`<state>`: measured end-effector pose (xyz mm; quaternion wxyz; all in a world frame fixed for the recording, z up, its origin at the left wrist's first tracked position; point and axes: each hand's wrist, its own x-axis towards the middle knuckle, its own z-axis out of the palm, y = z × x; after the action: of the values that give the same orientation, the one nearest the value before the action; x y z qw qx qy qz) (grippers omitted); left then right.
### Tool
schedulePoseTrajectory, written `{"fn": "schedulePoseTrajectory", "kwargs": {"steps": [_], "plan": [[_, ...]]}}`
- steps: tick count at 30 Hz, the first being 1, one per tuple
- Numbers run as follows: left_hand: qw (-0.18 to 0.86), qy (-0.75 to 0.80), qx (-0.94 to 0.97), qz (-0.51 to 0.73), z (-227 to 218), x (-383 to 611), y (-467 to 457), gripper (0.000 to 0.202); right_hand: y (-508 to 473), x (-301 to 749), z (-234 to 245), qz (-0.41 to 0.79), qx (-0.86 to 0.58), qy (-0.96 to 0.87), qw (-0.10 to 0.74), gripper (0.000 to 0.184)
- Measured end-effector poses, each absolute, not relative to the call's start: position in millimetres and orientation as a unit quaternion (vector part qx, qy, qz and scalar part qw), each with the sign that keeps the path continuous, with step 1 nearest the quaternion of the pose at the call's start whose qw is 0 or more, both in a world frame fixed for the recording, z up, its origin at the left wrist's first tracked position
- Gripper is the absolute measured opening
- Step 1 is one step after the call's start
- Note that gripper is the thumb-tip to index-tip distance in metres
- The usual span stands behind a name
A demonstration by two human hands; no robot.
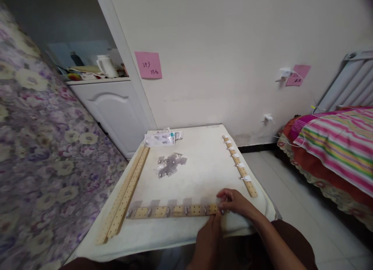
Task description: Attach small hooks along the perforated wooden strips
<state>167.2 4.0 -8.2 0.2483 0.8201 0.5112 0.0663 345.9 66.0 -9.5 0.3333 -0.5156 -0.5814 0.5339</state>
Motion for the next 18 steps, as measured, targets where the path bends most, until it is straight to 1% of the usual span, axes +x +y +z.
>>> {"fn": "schedulePoseTrajectory", "kwargs": {"steps": [5,11,13,18], "plan": [[0.257,0.515,0.813,0.088,-10,164,3,0.053,65,347,-9,0.559,-0.504,-0.561,0.344,0.022],[0.272,0.473,0.819,0.18,-12,157,-1,0.052,59,349,-14,0.527,-0.523,-0.553,0.378,0.024],[0.27,0.455,0.824,0.202,-12,152,-5,0.052,56,352,-14,0.483,-0.55,-0.559,0.389,0.024],[0.247,0.437,0.841,0.201,-17,133,-15,0.045,49,358,8,0.287,-0.608,-0.612,0.417,0.018]]}}
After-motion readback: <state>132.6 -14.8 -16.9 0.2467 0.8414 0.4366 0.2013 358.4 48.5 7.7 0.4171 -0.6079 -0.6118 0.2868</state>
